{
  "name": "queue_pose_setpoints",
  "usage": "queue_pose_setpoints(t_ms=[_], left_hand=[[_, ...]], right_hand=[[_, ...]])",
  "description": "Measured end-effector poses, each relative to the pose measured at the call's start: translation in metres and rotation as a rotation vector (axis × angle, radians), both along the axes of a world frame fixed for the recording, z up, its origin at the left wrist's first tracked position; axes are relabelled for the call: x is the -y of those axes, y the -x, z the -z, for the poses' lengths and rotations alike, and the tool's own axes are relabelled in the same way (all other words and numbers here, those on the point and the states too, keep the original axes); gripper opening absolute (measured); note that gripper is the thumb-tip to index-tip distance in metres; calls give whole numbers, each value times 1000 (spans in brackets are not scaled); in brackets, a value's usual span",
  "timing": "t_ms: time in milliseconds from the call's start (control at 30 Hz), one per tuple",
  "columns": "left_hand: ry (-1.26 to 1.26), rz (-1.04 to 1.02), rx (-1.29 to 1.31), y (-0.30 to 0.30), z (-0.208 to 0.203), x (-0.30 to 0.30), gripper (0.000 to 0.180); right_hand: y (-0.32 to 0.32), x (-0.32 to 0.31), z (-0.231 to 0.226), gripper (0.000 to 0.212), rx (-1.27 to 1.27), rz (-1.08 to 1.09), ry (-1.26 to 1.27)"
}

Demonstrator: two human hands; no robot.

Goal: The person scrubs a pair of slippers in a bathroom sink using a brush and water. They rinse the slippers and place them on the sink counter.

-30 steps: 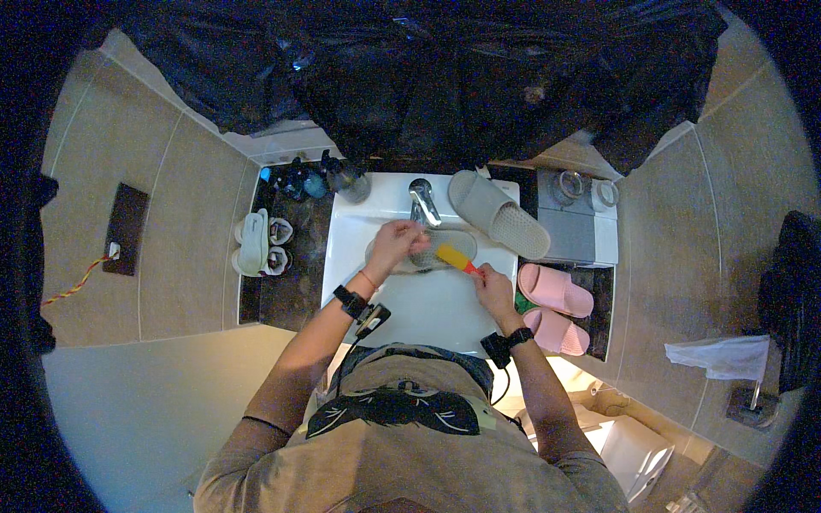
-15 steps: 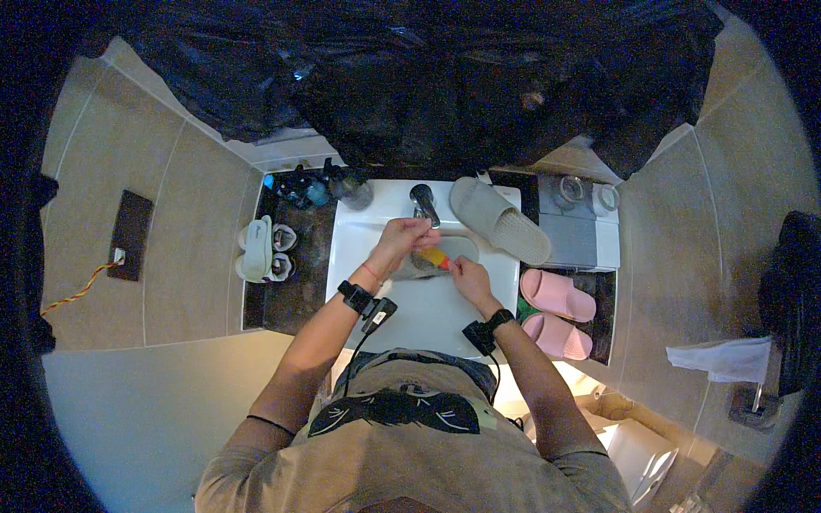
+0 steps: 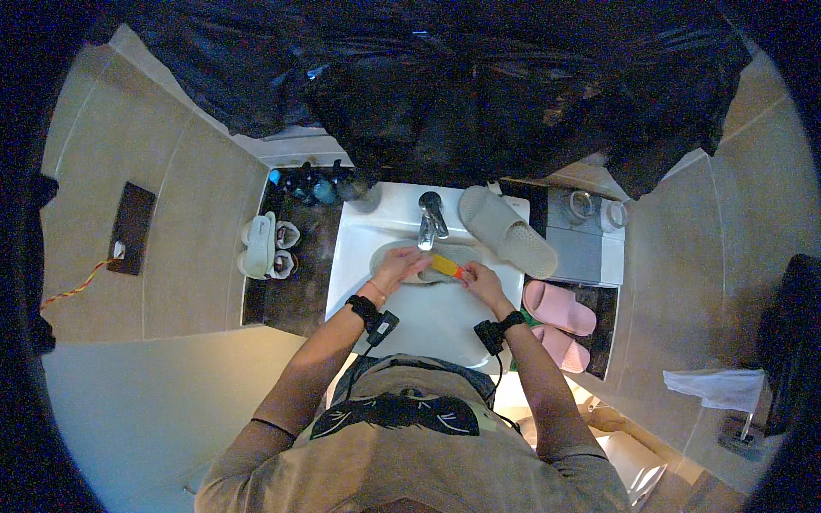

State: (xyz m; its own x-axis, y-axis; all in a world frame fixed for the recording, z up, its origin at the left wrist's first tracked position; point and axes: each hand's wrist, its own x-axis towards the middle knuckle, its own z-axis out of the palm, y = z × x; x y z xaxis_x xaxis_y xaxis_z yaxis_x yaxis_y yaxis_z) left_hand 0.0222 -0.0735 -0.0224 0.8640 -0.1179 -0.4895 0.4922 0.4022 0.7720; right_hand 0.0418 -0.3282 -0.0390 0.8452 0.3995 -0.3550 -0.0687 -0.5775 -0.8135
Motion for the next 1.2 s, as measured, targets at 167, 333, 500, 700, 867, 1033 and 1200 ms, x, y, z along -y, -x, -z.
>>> queue_pose_setpoints(t_ms=[167,333,500,700,867,1033,1200], left_hand=[[121,9,-25,-8,-25,33,26],[-224,51,6,-7,-18,16,28],[-93,-208,20,4,-24,-18,27],[-173,-341,-6,19,-32,-43,24],[-204,-395,24,24,-9,-41,25],[-1155,-5,661,6,-107,6,50],[-1223,332,960,-5,-123,32,66]], right_hand=[[7,20,-14,17,-37,144,5],[2,23,7,22,-94,158,-124],[-12,-25,15,25,-207,45,-224],[-24,-46,28,23,-459,153,-412],[-26,-40,17,25,-193,122,-119],[-19,-15,14,28,69,153,97],[-8,-2,5,29,135,130,108]])
